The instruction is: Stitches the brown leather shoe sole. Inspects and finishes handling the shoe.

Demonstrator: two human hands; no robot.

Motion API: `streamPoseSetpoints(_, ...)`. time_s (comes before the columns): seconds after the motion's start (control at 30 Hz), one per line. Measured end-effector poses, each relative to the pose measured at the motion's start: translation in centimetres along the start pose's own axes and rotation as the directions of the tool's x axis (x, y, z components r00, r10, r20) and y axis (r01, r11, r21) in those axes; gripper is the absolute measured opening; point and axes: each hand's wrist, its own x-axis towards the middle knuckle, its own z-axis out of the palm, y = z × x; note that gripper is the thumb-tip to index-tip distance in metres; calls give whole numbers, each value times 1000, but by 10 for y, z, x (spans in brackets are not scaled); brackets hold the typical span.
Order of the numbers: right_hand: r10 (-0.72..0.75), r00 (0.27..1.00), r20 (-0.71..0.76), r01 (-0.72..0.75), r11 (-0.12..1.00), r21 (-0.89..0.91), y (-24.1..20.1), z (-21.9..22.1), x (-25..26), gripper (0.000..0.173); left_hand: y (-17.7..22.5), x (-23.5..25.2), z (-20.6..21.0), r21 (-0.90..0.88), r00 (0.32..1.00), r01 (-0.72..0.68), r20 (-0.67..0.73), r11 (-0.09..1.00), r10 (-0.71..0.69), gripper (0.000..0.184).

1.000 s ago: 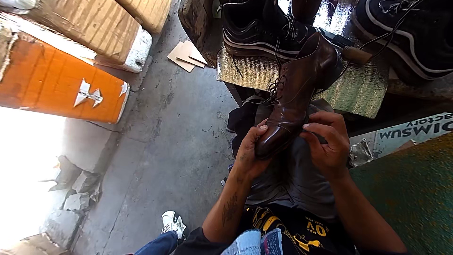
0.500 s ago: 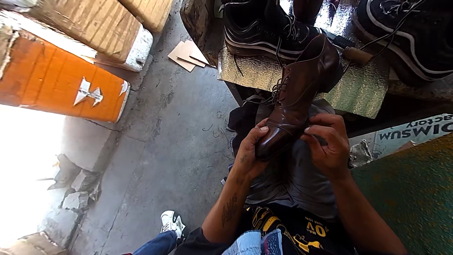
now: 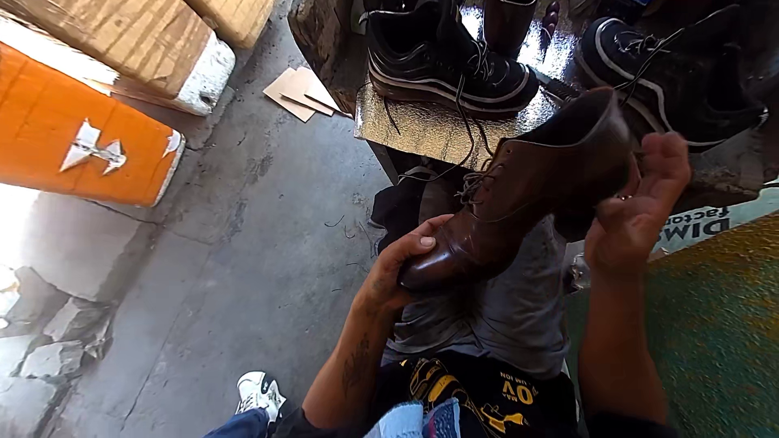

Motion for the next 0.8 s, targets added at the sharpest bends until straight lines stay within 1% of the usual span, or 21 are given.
streamPoseSetpoints(0.03,23,994,103,-35,993,112,-2,-11,4,97,5,-1,-3,7,998,40,50,999,-40,53)
streamPoseSetpoints(0.07,70,980,185,-113,966,231,-5,-19,4,91,9,-1,-5,25,993,76,84,997,-78,51)
streamPoseSetpoints(0.1,97,968,230,-167,937,308,-9,-25,1,80,12,1,-7,42,989,98,105,994,-102,51)
streamPoseSetpoints(0.13,109,961,253,-188,931,312,-12,-28,-2,77,15,4,-8,51,989,103,97,993,-107,51)
streamPoseSetpoints(0.17,134,963,232,-200,936,290,-16,-28,-5,77,19,7,-7,62,995,88,41,994,-91,54)
streamPoseSetpoints(0.2,167,968,186,-212,942,261,-19,-25,-8,80,22,9,-6,111,998,56,-37,992,-53,57)
streamPoseSetpoints(0.23,205,970,134,-231,947,224,-21,-22,-13,83,24,10,-3,215,991,21,-134,976,8,59)
streamPoseSetpoints(0.27,240,967,90,-253,951,179,-21,-19,-19,82,24,10,-3,390,971,-6,-219,921,99,58)
streamPoseSetpoints(0.3,276,960,39,-279,953,120,-19,-16,-24,78,24,8,-6,589,939,-22,-265,808,218,54)
streamPoseSetpoints(0.33,312,950,0,-312,949,54,-17,-14,-30,72,20,6,-8,752,895,-47,-261,658,363,46)
streamPoseSetpoints(0.37,345,938,-32,-346,938,-8,-13,-13,-37,66,15,2,-8,864,835,-76,-219,499,506,39)
streamPoseSetpoints(0.4,375,925,-65,-378,924,-54,-10,-10,-44,61,9,-2,-9,936,775,-118,-122,332,620,32)
streamPoseSetpoints(0.43,396,915,-76,-401,914,-66,-8,-7,-50,58,1,-7,-7,970,725,-168,3,173,689,26)
streamPoseSetpoints(0.47,411,908,-87,-417,907,-67,-8,-5,-52,57,-6,-11,-4,979,693,-198,113,38,712,21)
streamPoseSetpoints(0.5,415,904,-103,-423,904,-67,-7,-3,-52,58,-14,-16,2,976,676,-205,194,-71,711,16)
streamPoseSetpoints(0.53,420,900,-115,-429,901,-70,-7,-1,-52,59,-23,-20,7,966,670,-210,253,-148,698,13)
streamPoseSetpoints(0.6,430,896,-110,-439,896,-73,-7,1,-49,59,-37,-20,10,945,648,-206,327,-256,688,9)
streamPoseSetpoints(0.63,439,892,-107,-447,891,-74,-9,1,-50,59,-43,-18,10,938,635,-196,345,-288,692,9)
streamPoseSetpoints(0.7,455,887,-83,-461,885,-69,-12,1,-52,61,-48,-15,9,934,627,-164,347,-317,698,11)
streamPoseSetpoints(0.8,438,896,-73,-443,893,-76,-11,2,-51,62,-49,-9,7,936,631,-146,338,-321,698,12)
